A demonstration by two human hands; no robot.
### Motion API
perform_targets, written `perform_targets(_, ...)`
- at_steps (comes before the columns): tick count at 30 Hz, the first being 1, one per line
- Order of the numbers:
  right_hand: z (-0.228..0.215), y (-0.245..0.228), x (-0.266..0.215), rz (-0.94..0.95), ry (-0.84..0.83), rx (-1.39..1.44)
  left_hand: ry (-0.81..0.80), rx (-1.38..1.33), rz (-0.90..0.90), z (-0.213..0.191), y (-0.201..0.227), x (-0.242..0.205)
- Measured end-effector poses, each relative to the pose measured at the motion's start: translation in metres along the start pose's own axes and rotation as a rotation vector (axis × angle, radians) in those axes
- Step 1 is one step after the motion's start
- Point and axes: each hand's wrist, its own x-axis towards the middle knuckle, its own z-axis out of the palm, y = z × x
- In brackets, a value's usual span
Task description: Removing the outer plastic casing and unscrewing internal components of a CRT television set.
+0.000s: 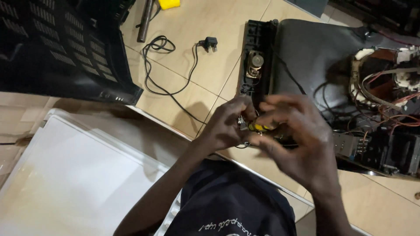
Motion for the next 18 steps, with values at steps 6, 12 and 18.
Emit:
perform_targets(6, -0.005, 0.004, -0.004, -0.016, 0.114, 0.024, -0.150, -0.094, -0.032, -0.004, -0.005, -0.007)
perform_targets(12, 0.005, 0.008, -0.008, -0.001, 0.080, 0.051, -0.095, 0.022, -0.028, 0.004, 0.002, -0.002)
perform_targets(18, -0.005, -0.005, -0.004, 0.002, 0.012, 0.054, -0.167, 0.003, 0.052, 0.001, -0.013, -0.007)
